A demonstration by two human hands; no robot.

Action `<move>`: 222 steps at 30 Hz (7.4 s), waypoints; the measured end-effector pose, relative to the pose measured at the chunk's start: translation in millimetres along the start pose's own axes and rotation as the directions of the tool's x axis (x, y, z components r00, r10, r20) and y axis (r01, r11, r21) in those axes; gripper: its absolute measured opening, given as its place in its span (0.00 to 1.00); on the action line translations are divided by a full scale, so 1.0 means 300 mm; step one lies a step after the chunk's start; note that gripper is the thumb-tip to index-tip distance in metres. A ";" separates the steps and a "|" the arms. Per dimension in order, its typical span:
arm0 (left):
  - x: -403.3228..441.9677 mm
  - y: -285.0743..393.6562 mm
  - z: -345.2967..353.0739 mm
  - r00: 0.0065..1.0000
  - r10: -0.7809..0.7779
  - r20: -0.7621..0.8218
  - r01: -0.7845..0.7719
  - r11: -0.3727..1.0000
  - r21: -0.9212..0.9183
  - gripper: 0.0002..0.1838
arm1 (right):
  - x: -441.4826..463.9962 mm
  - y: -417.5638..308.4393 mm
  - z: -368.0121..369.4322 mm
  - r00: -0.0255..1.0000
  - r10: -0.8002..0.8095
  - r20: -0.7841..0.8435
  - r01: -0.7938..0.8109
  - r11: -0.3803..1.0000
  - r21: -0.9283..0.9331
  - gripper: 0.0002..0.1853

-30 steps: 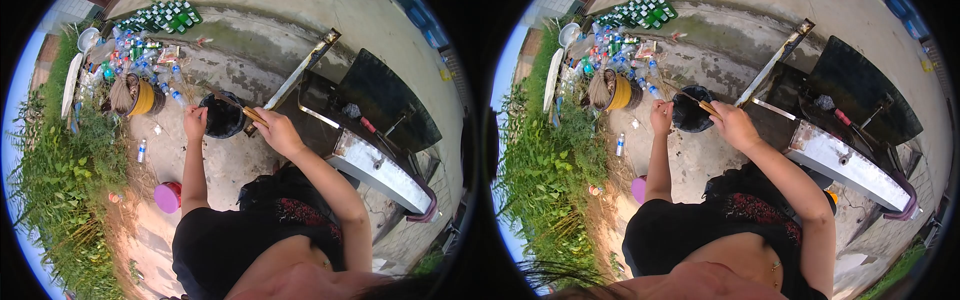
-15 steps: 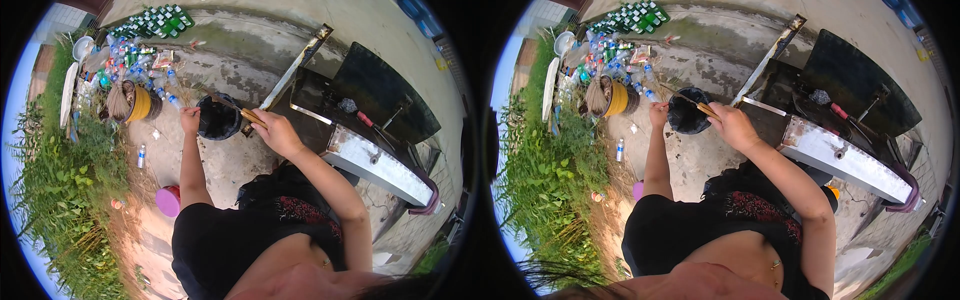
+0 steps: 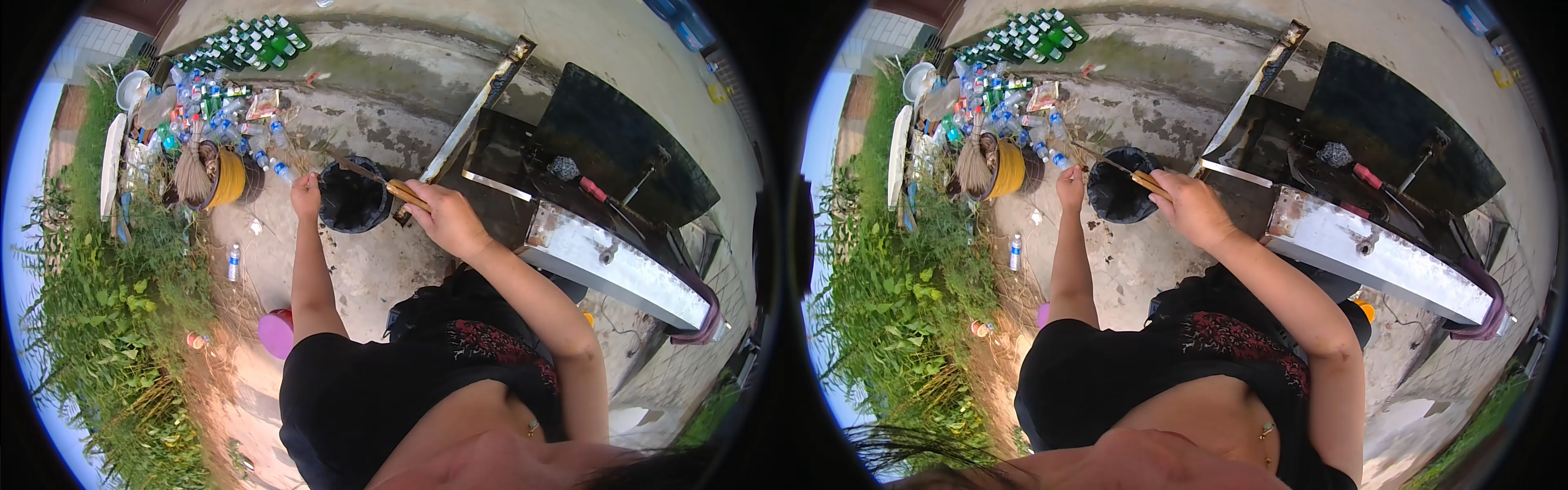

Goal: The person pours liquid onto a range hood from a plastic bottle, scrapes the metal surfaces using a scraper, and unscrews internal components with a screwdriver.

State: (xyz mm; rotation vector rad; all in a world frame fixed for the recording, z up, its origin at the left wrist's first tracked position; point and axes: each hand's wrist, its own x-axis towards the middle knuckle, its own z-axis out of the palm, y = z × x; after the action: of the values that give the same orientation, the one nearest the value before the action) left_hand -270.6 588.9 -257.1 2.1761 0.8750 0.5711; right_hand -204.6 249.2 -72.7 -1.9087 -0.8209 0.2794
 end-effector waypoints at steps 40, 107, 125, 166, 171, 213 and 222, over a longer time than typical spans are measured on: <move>-0.373 -0.536 0.653 0.536 -0.619 0.575 0.163 0.743 0.649 0.42 | -0.093 0.047 -0.010 0.959 0.269 -0.085 -0.267 0.963 0.036 0.20; -0.987 2.161 1.296 0.216 0.017 0.976 -0.384 0.921 0.069 0.16 | -0.967 0.212 -1.107 0.403 -0.251 -0.880 -0.449 0.784 -0.429 0.11; -0.922 2.178 1.262 0.140 0.067 0.988 -0.429 0.903 -0.001 0.17 | -0.978 0.203 -1.102 0.412 -0.226 -0.883 -0.431 0.805 -0.408 0.07; -0.708 2.167 1.015 0.288 0.082 0.954 -0.553 0.827 0.096 0.13 | -0.973 0.209 -1.085 0.350 -0.251 -0.903 -0.407 0.827 -0.388 0.07; -0.642 2.145 1.040 0.323 0.049 0.945 -0.553 0.820 0.146 0.14 | -0.969 0.209 -1.087 0.342 -0.259 -0.903 -0.410 0.824 -0.391 0.07; -0.689 2.136 0.983 0.329 0.069 0.942 -0.443 0.892 0.090 0.11 | -0.963 0.217 -1.080 0.306 -0.314 -0.899 -0.389 0.821 -0.418 0.09; -0.812 2.183 1.131 0.347 0.141 0.927 -0.572 0.815 0.090 0.10 | -0.965 0.218 -1.086 0.318 -0.305 -0.898 -0.395 0.818 -0.418 0.08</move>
State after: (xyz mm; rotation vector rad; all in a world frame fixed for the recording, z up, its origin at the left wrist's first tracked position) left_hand 44.5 -79.7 -18.7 2.5601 -0.1684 -0.7038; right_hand -222.7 -187.8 -19.8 -2.1461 0.0627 -1.2001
